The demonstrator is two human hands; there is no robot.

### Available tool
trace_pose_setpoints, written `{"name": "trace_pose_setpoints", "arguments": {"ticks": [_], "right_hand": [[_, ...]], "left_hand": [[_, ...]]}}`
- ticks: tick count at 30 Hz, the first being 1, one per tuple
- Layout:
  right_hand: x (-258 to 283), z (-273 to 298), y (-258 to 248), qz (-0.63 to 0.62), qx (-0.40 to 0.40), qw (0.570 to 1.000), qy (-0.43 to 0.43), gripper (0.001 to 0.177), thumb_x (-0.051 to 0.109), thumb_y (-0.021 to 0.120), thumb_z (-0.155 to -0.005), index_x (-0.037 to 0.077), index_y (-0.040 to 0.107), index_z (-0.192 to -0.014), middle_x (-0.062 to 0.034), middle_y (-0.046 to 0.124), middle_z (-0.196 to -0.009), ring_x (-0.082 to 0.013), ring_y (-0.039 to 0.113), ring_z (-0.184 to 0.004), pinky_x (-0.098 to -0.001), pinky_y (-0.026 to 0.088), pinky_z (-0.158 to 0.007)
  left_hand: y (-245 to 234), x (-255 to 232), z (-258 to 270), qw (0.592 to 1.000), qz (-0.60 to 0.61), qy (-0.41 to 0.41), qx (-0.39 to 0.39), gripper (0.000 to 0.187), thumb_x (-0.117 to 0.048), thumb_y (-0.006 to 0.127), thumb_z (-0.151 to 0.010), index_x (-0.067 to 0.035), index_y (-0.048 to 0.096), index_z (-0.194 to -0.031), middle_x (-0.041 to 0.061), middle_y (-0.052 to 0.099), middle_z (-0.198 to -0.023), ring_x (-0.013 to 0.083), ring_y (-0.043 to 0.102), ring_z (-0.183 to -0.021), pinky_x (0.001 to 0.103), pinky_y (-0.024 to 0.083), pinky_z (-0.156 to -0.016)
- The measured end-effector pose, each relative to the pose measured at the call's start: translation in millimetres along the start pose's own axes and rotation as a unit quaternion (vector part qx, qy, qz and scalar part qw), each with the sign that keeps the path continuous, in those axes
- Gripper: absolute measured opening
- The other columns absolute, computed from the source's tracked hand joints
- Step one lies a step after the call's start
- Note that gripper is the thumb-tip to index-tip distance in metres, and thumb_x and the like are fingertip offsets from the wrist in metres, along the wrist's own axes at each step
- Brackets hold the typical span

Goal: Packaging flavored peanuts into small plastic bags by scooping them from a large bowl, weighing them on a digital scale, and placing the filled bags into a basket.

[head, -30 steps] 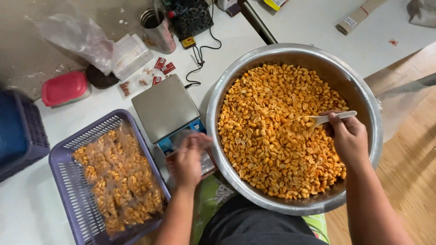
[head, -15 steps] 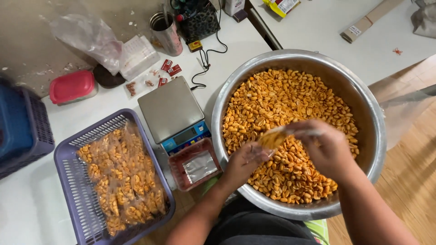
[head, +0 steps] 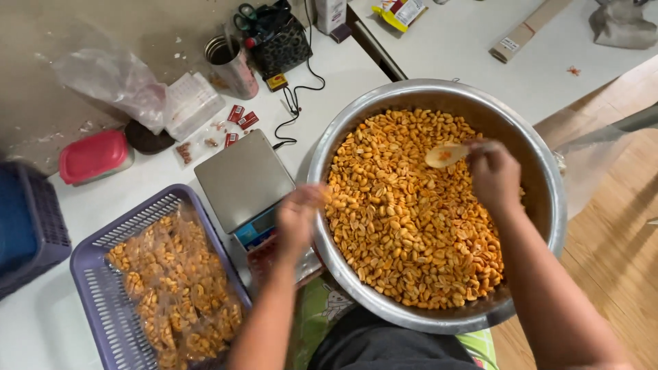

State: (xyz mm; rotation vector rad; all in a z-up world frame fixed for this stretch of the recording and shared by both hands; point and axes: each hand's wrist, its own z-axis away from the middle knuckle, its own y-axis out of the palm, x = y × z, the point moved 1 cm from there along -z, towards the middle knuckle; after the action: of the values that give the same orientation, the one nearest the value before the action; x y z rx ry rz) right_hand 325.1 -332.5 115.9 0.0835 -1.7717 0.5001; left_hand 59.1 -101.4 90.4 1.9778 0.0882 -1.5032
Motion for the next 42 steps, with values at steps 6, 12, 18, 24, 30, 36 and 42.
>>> {"name": "trace_pose_setpoints", "arguments": {"ticks": [6, 12, 18, 24, 30, 36, 42], "right_hand": [[1, 36, 4, 0.092, 0.119, 0.984, 0.09, 0.024, 0.019, 0.06, -0.108, 0.001, 0.076, -0.107, -0.0137, 0.07, -0.075, -0.0238, 0.06, -0.07, -0.04, 0.048, -0.074], [4, 34, -14, -0.049, 0.097, 0.984, 0.142, 0.024, 0.015, 0.059, -0.107, -0.005, 0.071, -0.104, -0.014, 0.064, -0.077, -0.018, 0.06, -0.065, -0.0277, 0.046, -0.062], [15, 28, -16, -0.056, 0.129, 0.987, 0.077, 0.024, 0.015, 0.057, -0.11, -0.001, 0.073, -0.104, -0.01, 0.059, -0.065, -0.0142, 0.05, -0.06, -0.0239, 0.041, -0.06], [16, 33, -11, -0.099, 0.1, 0.988, 0.068, 0.02, 0.011, 0.057, -0.109, -0.003, 0.071, -0.112, -0.0107, 0.059, -0.069, -0.0143, 0.052, -0.061, -0.0229, 0.041, -0.058], [18, 40, -6, -0.137, 0.092, 0.984, 0.07, 0.021, 0.011, 0.056, -0.109, -0.003, 0.07, -0.115, -0.0108, 0.058, -0.073, -0.0145, 0.055, -0.063, -0.0224, 0.041, -0.057], [14, 44, -2, -0.147, 0.09, 0.98, 0.096, 0.022, 0.012, 0.054, -0.11, -0.003, 0.069, -0.115, -0.0105, 0.06, -0.074, -0.0128, 0.056, -0.061, -0.022, 0.041, -0.056], [52, 55, 14, -0.146, 0.121, 0.977, 0.096, 0.021, 0.009, 0.057, -0.107, -0.007, 0.07, -0.11, -0.0125, 0.057, -0.071, -0.0144, 0.052, -0.059, -0.024, 0.04, -0.053]], "left_hand": [[-140, 23, -12, 0.723, -0.613, 0.048, -0.315, 0.016, -0.019, 0.068, -0.099, -0.016, 0.073, -0.114, 0.004, 0.073, -0.12, 0.0271, 0.065, -0.12, 0.042, 0.053, -0.1], [-63, 22, 42, 0.677, -0.662, 0.209, -0.244, 0.033, -0.007, 0.072, -0.092, 0.001, 0.064, -0.122, 0.023, 0.063, -0.127, 0.0431, 0.059, -0.124, 0.051, 0.052, -0.102], [-124, 123, 122, 0.548, -0.758, -0.326, -0.139, 0.038, -0.015, 0.057, -0.094, -0.019, 0.07, -0.129, 0.008, 0.067, -0.134, 0.0384, 0.063, -0.125, 0.06, 0.056, -0.094], [-127, 102, 120, 0.687, -0.639, -0.204, -0.28, 0.029, -0.043, 0.047, -0.108, -0.025, 0.057, -0.128, 0.004, 0.075, -0.118, 0.0276, 0.065, -0.124, 0.049, 0.028, -0.124], [-20, 4, 77, 0.939, -0.073, 0.043, -0.334, 0.042, -0.009, 0.057, -0.095, -0.005, 0.051, -0.137, -0.001, 0.052, -0.083, 0.0078, 0.054, -0.067, 0.03, 0.06, -0.078], [8, -5, 58, 0.984, 0.105, 0.04, -0.139, 0.031, -0.02, 0.044, -0.106, -0.001, 0.063, -0.122, 0.021, 0.07, -0.123, 0.0394, 0.067, -0.118, 0.058, 0.059, -0.093], [63, -5, 54, 0.997, -0.03, -0.065, -0.012, 0.011, -0.005, 0.06, -0.102, 0.001, 0.065, -0.095, 0.022, 0.069, -0.098, 0.0399, 0.074, -0.1, 0.048, 0.065, -0.08]]}}
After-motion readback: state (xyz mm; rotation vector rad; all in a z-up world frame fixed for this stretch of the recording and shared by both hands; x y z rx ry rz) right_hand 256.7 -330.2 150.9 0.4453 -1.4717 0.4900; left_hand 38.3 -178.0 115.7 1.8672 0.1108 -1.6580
